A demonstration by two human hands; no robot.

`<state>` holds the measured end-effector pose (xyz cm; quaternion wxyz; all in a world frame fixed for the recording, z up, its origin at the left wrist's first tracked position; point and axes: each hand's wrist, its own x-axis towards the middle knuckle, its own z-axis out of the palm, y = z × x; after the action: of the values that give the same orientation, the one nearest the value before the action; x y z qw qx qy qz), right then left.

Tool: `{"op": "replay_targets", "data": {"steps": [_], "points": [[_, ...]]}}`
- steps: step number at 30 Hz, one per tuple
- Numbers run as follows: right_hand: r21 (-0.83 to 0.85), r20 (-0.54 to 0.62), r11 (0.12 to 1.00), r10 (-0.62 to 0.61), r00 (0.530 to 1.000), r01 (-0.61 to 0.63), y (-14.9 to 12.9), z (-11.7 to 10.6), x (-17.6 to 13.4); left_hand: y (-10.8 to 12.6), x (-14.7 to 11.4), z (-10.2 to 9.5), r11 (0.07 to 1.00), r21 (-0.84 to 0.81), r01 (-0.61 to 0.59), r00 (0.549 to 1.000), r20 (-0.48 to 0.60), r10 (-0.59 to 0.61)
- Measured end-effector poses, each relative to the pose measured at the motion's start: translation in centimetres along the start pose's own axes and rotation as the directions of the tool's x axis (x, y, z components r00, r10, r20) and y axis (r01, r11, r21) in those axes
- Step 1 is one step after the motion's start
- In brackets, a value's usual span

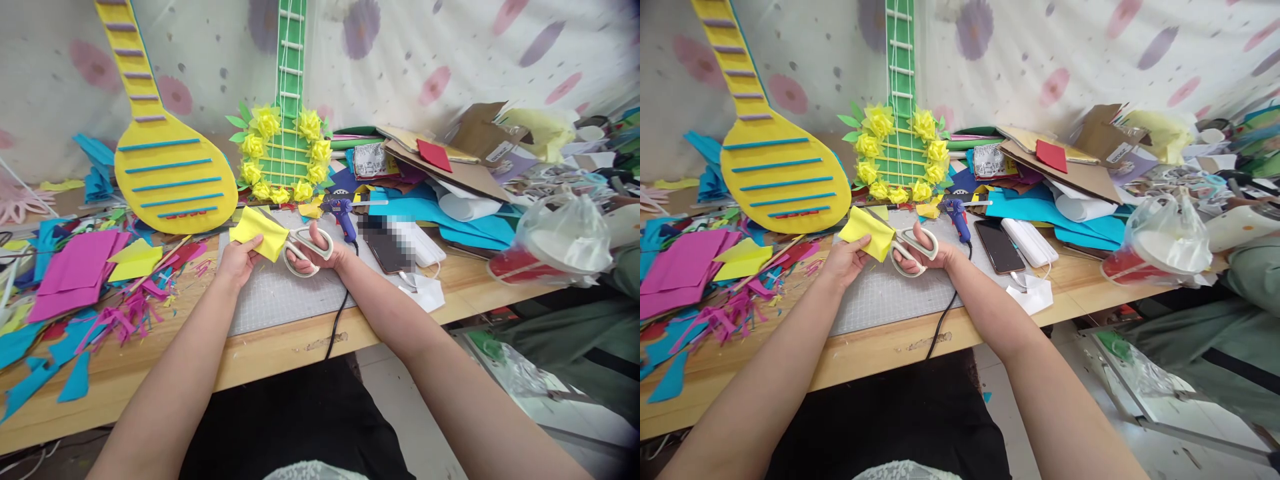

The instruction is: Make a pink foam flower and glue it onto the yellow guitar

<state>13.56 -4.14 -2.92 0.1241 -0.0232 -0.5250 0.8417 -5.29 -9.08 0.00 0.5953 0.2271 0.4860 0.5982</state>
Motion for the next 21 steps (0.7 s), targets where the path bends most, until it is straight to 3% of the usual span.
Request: {"op": "replay_targets", "data": {"steps": [3,10,15,21], "points": [[0.002,0.02,1.0,0.005,1.0,-0.005,0.2,-0.1,0.0,-0.3,-0.2,0.4,1.0,0.016,0.0,1.0,0.01,0.0],[0.011,-0.093,1.0,0.005,0.996,-0.004,0.2,-1.2,0.2,-0.3,0.2,0.2,1.0,0.007,-0.001,1.0,-0.009,0.001],[0.03,-0.111,0.999,0.015,0.994,-0.012,0.4,-2.0,0.3,0.0,0.2,0.1,1.0,-0.009,-0.003,1.0,-0.006,0.003],[-0.017,-0.144,0.997,0.066,0.987,-0.07,0.5,-1.3,0.2,0.0,-0.1,0.2,1.0,0.03,0.004,1.0,-0.001,-0.004]]}}
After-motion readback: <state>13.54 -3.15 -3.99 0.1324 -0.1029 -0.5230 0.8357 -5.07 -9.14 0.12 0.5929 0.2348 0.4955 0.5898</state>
